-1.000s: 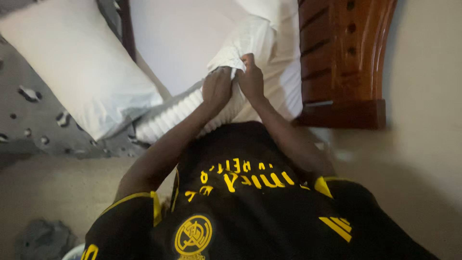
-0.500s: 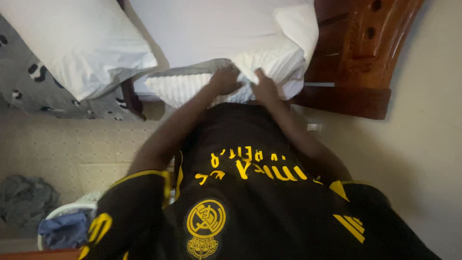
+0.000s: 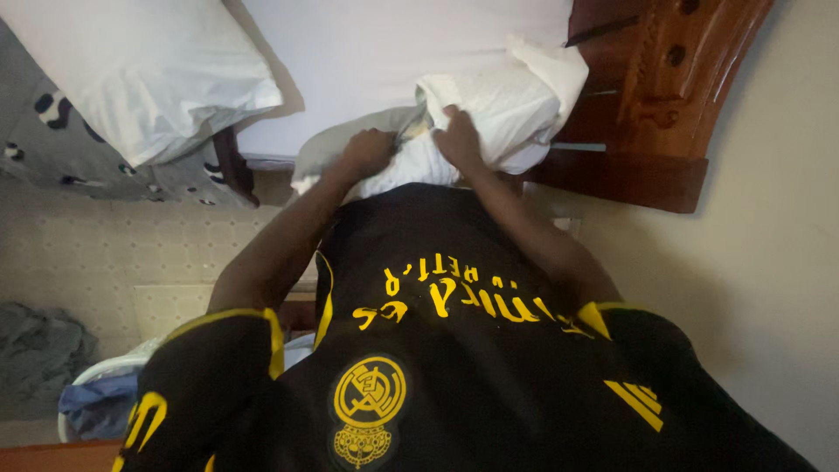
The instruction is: The person inserts a pillow into a white pillowcase on a bed, repeatedly adjusting and smoothing the case to fit the pillow. They then place the finished pillow on the bed and briefly adjust the bedsheet.
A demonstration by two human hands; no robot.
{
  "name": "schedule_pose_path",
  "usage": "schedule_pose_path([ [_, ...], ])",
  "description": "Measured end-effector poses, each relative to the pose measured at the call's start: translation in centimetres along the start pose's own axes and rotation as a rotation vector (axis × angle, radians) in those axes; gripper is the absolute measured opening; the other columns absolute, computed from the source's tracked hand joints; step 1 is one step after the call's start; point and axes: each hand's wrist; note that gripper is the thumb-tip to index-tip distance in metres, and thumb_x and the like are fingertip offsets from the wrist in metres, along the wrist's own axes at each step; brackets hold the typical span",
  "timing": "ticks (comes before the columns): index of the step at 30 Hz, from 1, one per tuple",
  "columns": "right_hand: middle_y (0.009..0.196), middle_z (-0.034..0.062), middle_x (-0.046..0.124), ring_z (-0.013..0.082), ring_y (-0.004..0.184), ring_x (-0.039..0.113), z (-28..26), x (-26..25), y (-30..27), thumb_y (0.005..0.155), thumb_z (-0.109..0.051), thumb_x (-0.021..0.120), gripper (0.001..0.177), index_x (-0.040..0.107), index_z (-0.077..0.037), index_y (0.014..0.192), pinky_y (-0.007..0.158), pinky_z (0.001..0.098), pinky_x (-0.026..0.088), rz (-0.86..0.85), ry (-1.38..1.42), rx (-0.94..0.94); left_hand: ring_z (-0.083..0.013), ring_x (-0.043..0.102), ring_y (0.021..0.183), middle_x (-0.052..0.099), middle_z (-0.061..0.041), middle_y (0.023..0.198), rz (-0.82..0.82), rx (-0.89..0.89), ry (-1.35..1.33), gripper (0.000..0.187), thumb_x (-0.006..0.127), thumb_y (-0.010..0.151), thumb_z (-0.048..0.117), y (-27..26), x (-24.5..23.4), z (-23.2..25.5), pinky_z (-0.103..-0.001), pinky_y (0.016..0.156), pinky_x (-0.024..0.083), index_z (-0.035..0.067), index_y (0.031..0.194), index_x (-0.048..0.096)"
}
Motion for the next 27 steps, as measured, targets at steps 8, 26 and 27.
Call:
schedule_pose_path([
  [8, 0.169, 0.0279, 0.022, 0.0362, 0.155, 0.024, -0.2, -1.0, -5.3, 0.092, -0.038, 0.080, 0.095, 0.027, 0.003, 0.160, 0.126, 0.0487, 0.023, -0.499, 0.636, -0.143, -0.0441, 0.068, 0.094, 0.072, -0.023, 0.096, 0.330, -0.116, -0.138, 0.022, 0.064, 0.088, 0.019, -4.0, 0.4, 4.7, -0.057, 0.080, 0.052, 0.003, 0.102, 0.069],
  [26, 0.111, 0.0327, 0.069, 0.0456, 0.105, 0.067, 1.1, 5.5, 8.3, 0.097, -0.032, 0.056, 0.043, 0.065, 0.008, 0.110, 0.093, 0.0478, 0.053, -0.010, -0.139, 0.105, -0.0399, 0.073, 0.088, 0.074, -0.019, 0.095, 0.115, 0.356, 0.018, 0.016, 0.061, 0.088, 0.012, -4.2, -2.7, 10.0, -0.052, 0.074, 0.058, 0.007, 0.101, 0.067],
  [27, 0.109, 0.0318, 0.070, 0.0440, 0.103, 0.068, 0.8, 4.6, 7.6, 0.096, -0.029, 0.055, 0.042, 0.067, 0.009, 0.107, 0.093, 0.0477, 0.053, -0.118, -0.053, 0.035, -0.0398, 0.073, 0.087, 0.074, -0.019, 0.094, 0.105, 0.325, 0.012, 0.016, 0.062, 0.087, 0.012, -4.3, -2.9, 9.9, -0.053, 0.074, 0.057, 0.006, 0.102, 0.067],
])
Point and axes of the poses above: each hand's wrist, its own y-axis towards the middle knuckle, its own x-axis out of the palm, z = x × y
